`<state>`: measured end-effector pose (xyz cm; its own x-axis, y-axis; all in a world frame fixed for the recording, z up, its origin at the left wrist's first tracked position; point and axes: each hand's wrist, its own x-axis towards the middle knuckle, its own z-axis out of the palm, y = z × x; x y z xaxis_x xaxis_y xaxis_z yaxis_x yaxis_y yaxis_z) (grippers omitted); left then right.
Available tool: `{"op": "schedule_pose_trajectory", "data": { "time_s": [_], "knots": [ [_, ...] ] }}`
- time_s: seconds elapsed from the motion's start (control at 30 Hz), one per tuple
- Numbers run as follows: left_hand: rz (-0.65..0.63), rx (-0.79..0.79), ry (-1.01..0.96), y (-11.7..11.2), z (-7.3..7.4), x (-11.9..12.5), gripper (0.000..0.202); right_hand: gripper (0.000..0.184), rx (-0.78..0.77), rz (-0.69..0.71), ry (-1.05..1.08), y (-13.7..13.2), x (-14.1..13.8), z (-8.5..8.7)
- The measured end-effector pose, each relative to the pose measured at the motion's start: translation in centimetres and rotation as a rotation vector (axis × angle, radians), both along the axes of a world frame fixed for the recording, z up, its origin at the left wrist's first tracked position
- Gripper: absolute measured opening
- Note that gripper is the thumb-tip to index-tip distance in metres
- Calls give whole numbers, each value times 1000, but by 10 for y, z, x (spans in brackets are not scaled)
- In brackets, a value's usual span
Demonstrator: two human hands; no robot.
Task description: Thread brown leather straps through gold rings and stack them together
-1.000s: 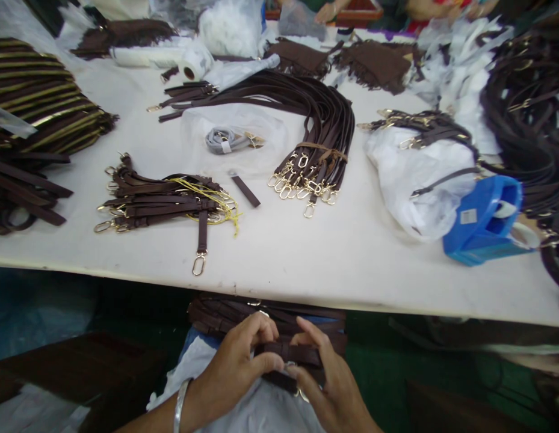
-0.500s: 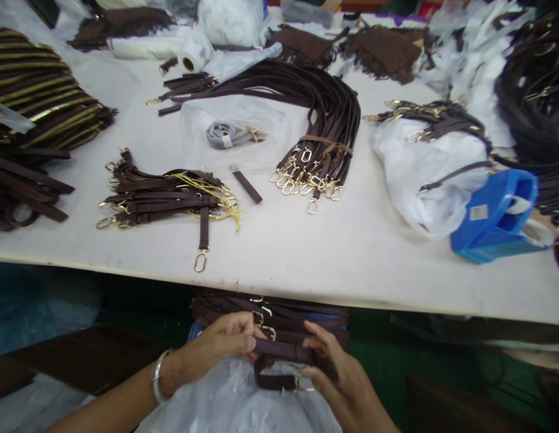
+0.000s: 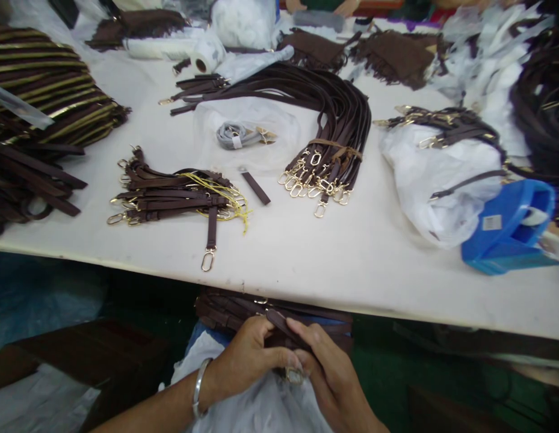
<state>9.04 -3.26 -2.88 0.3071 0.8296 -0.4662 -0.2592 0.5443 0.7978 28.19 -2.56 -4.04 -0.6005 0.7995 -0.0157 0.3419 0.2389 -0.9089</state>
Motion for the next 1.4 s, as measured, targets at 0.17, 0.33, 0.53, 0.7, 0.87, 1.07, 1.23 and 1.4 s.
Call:
{"op": "schedule_pose_trajectory", "data": {
  "time_s": [0.17,0.33,0.53,0.7,0.87,1.07,1.23,1.4],
  "knots": [
    [23,-48,-3,1,-3,-9,22,51,1,20,-12,-2,9,-3],
    [115,-72,-7,-7,-14,-21,28,49,-19,85,2,2,14,-3],
    [68,-53,126,-8,-9,-31,29,48,-54,193,-33,10,27,-2],
    [-223,222,432,2,8,-39,26,44,-89,288,-81,24,28,11],
    [-397,351,627,7,17,-43,30,41,-102,304,-113,32,18,20],
    [-345,314,669,4,18,-40,26,41,-127,185,-18,13,13,1],
    [-412,422,709,1,17,-37,25,33,-162,-17,-68,-1,11,-6],
    [-507,484,790,-1,19,-34,26,27,-124,-63,-115,-6,7,-8]
  ]
}}
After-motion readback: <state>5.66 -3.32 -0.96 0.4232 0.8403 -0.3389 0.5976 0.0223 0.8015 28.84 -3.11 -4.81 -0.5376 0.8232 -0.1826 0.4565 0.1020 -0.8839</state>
